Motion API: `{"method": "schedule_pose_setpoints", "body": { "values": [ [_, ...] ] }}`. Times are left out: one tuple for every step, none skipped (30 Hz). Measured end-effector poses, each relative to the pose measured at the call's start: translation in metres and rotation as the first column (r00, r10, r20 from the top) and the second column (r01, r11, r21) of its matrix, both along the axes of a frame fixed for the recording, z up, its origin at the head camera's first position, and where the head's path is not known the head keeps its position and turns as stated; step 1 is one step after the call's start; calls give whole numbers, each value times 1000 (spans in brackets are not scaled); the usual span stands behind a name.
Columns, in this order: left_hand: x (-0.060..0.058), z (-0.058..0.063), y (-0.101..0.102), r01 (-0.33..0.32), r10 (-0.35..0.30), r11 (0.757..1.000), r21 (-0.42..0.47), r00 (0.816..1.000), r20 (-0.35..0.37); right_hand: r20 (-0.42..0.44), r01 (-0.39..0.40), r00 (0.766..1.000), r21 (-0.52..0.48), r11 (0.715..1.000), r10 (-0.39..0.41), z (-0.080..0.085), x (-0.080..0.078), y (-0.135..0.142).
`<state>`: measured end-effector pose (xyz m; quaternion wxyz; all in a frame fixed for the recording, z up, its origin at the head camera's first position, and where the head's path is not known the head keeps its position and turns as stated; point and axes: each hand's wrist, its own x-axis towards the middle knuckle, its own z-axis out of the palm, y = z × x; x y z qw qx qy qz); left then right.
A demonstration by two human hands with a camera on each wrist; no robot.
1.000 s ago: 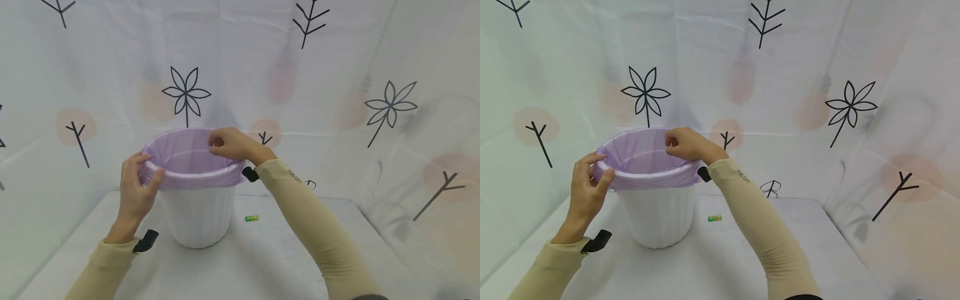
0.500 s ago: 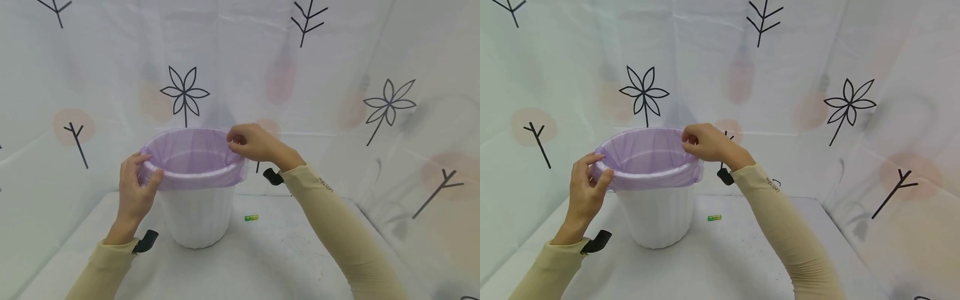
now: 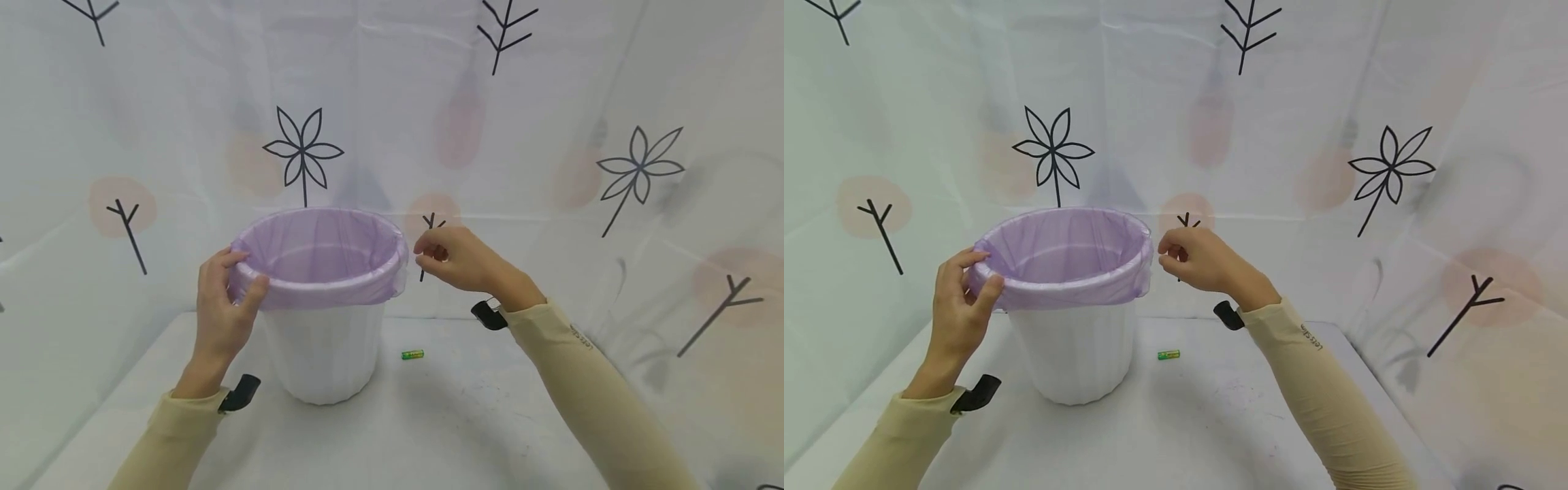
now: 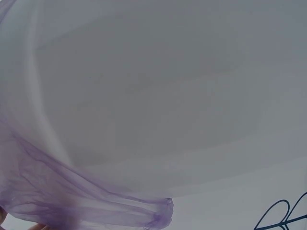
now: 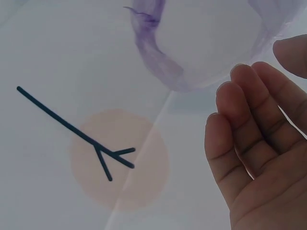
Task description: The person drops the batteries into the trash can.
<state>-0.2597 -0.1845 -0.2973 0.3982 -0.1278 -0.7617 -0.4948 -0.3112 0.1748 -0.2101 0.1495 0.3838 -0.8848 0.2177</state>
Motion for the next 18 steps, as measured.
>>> {"method": "schedule_pose_setpoints", "body": {
  "values": [
    [0, 0, 0, 0, 0, 1000, -1, 1000, -1, 3, 6, 1000, 3, 1000, -6, -3, 1, 3],
    [-1, 0, 0, 1, -1, 1000, -1, 1000, -2, 10, 13, 1000, 2, 1000, -13, -6, 3, 5],
    [-1, 0, 0, 2, -2, 1000, -1, 1000, -1, 16, 19, 1000, 4, 1000, -19, -9, 3, 8],
    [-1, 0, 0, 6, -6, 1000, -1, 1000, -2, 23, 23, 999, 3, 1000, -23, -13, 4, 10],
    [-1, 0, 0, 7, -7, 1000, 0, 1000, 0, 29, 26, 999, 2, 1000, -26, -16, 4, 12],
    [-1, 0, 0, 10, -10, 1000, 2, 1000, 1, 31, 25, 999, 3, 1000, -25, -20, 4, 14],
    [-1, 0, 1, 12, -12, 1000, 4, 1000, 2, 32, 26, 999, 3, 1000, -27, -24, 4, 15],
    [-1, 0, 1, 13, -13, 1000, 4, 1000, 2, 37, 27, 999, 4, 1000, -28, -28, 4, 17],
    [-1, 0, 1, 13, -13, 1000, 5, 1000, 1, 42, 28, 999, 6, 1000, -28, -32, 4, 18],
    [-1, 0, 1, 13, -13, 1000, 4, 1000, -1, 48, 27, 998, 8, 1000, -27, -37, 3, 19],
    [-1, 0, 1, 12, -12, 1000, 4, 1000, -1, 52, 27, 998, 11, 1000, -27, -41, 3, 20],
    [-1, 0, 1, 12, -12, 1000, 4, 1000, -2, 58, 25, 998, 15, 1000, -26, -46, 3, 20],
    [-1, 0, 0, 11, -11, 1000, 2, 1000, -3, 67, 26, 997, 20, 999, -27, -50, 2, 20],
    [-1, 0, 0, 11, -11, 1000, 0, 1000, -3, 78, 25, 997, 25, 999, -27, -55, 2, 20],
    [-1, 0, 0, 11, -11, 1000, -1, 1000, -2, 87, 27, 996, 33, 999, -30, -60, 1, 20],
    [-1, 0, 0, 11, -11, 1000, -1, 1000, -1, 97, 30, 995, 43, 999, -34, -65, 1, 20],
    [-1, 0, 0, 11, -11, 1000, -2, 1000, 0, 105, 32, 994, 55, 998, -37, -71, 0, 19],
    [0, 0, 0, 12, -12, 1000, -2, 1000, 1, 119, 33, 992, 65, 997, -41, -76, -1, 19]
  ]
}}
